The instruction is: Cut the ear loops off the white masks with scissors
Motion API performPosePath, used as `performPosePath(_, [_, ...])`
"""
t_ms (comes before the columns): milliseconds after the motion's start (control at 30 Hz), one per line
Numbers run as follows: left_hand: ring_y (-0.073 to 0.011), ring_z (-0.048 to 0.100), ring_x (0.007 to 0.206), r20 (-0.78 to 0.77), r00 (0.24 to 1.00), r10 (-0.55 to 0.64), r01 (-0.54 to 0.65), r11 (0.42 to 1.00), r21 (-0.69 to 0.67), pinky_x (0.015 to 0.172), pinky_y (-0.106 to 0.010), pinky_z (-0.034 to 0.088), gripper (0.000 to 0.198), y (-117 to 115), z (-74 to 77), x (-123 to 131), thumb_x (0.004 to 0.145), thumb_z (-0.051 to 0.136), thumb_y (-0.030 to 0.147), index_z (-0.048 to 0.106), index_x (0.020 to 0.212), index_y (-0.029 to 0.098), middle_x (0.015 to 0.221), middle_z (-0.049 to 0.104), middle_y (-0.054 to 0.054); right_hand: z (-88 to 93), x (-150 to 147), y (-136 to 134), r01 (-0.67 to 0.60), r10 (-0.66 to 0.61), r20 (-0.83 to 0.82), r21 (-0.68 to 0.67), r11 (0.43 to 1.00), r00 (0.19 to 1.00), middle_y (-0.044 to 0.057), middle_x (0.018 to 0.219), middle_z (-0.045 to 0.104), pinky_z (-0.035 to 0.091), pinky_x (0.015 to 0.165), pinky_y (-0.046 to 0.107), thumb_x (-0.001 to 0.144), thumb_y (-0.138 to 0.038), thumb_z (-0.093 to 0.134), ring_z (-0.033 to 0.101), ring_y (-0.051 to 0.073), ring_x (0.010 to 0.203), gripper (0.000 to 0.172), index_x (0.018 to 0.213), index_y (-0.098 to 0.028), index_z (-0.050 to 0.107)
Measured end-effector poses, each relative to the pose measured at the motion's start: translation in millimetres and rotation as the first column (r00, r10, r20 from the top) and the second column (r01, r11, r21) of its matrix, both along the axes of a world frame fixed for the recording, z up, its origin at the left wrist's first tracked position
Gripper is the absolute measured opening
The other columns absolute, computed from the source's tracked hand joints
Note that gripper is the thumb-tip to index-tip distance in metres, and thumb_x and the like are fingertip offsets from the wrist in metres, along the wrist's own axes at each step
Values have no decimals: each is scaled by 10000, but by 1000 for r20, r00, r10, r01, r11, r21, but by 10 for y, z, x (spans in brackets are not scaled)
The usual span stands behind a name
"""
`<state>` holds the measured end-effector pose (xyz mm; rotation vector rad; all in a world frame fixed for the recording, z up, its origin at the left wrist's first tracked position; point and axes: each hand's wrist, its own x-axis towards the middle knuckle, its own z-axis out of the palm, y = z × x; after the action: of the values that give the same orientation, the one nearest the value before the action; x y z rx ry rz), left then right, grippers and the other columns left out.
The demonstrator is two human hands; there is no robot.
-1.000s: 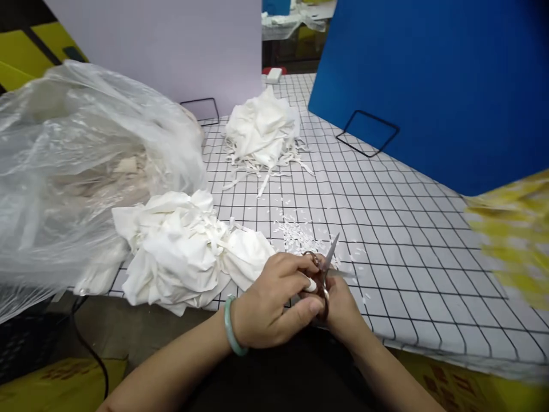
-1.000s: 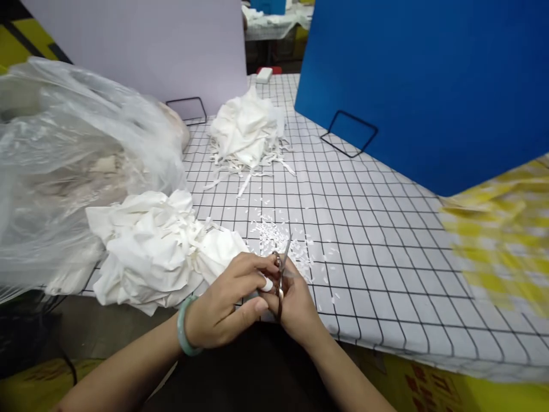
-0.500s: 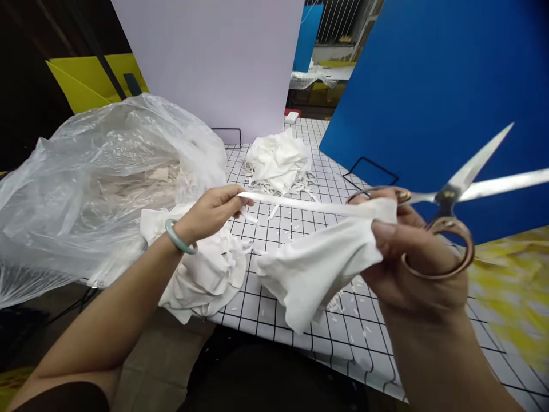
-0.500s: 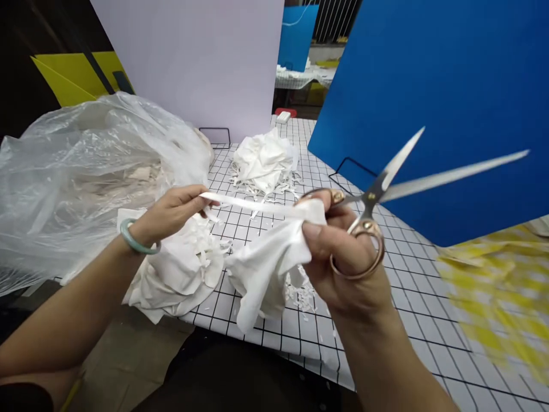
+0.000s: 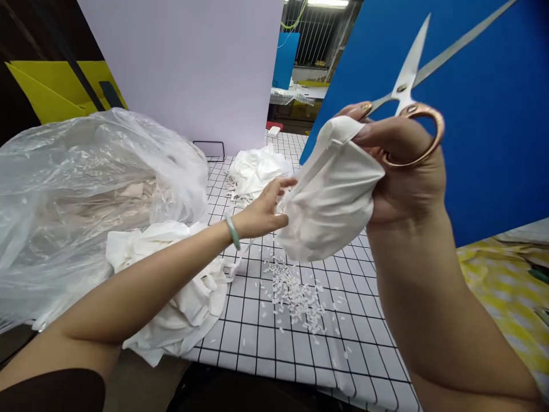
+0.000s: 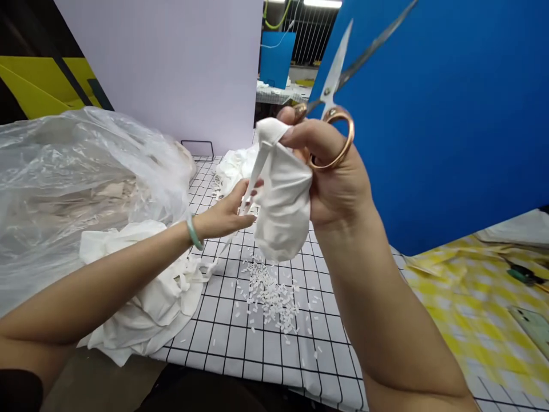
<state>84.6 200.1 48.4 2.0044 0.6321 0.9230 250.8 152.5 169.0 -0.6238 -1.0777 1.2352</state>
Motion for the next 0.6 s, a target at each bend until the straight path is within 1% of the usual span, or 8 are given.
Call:
performPosePath(67, [-347, 398, 1366, 75, 971, 229, -237, 962, 135, 1142, -548, 398, 718, 75, -135, 179, 712, 701, 88, 420, 1360, 216, 1426, 430, -157, 140, 54, 15, 47, -58, 70, 154, 987, 996, -50, 806, 613, 539, 718, 357, 592, -162, 668, 638, 211, 1075, 84, 638, -219, 626])
performPosePath(133, [-354, 388, 1354, 132, 902, 411, -424, 900, 97, 1152, -568, 379, 748, 141, -249, 312, 698, 739, 77, 402, 1351, 222, 1400, 407, -156, 283, 164, 38, 120, -184, 173, 328, 937, 968, -92, 864, 674, 443, 625, 415, 591, -261, 729, 582, 328, 1236, 180, 527, -211, 568])
performPosePath(233, [-316, 512, 1233, 171, 794, 584, -556, 810, -186, 1044, -524, 496, 772, 225, -224, 391, 746, 783, 151, 355, 1373, 287, 1482, 312, -142, 385, 397, 51, 106, -229, 290, 386, 917, 929, -96, 840, 684, 388, 584, 418, 559, -330, 813, 619, 340, 1181, 236, 570, -236, 597])
performPosePath(300, [-257, 608, 1081, 227, 753, 617, -499, 762, -413, 948, -471, 559, 732, 240, -71, 382, 849, 742, 316, 292, 1427, 329, 1553, 255, -143, 331, 550, 43, 85, -175, 288, 301, 950, 941, -61, 758, 650, 435, 587, 366, 525, -265, 854, 680, 224, 937, 258, 675, -264, 644])
performPosePath(367, [-216, 654, 959, 321, 775, 544, -305, 767, -565, 902, -448, 583, 604, 204, 110, 360, 956, 574, 481, 282, 1455, 309, 1532, 340, -165, 204, 677, 42, 79, -128, 257, 192, 978, 958, -49, 706, 621, 450, 555, 319, 505, -212, 865, 623, 140, 703, 303, 709, -252, 644])
performPosePath(433, [-228, 670, 971, 392, 834, 389, -106, 809, -578, 932, -461, 576, 468, 129, 231, 364, 1007, 425, 504, 416, 1391, 237, 1432, 486, -173, 79, 770, 63, 92, -111, 219, 93, 991, 969, -41, 711, 616, 448, 524, 293, 495, -182, 859, 552, 102, 601, 313, 703, -237, 632])
performPosePath(533, [-300, 552, 1290, 289, 953, 85, 40, 916, -400, 1110, -514, 456, 353, -4, 215, 487, 926, 547, 288, 586, 1272, 236, 1451, 527, -112, 52, 837, 114, 101, -113, 174, 81, 992, 978, -32, 737, 599, 460, 537, 287, 485, -169, 845, 549, 109, 637, 326, 704, -234, 612])
performPosePath(600, [-324, 418, 1429, 165, 978, -127, 170, 945, -280, 1168, -540, 383, 594, -99, 119, 659, 794, 638, 151, 546, 1368, 279, 1530, 472, -79, 174, 839, 128, 115, -151, 200, 182, 977, 968, -25, 761, 590, 489, 607, 309, 517, -209, 842, 591, 142, 752, 302, 694, -238, 600])
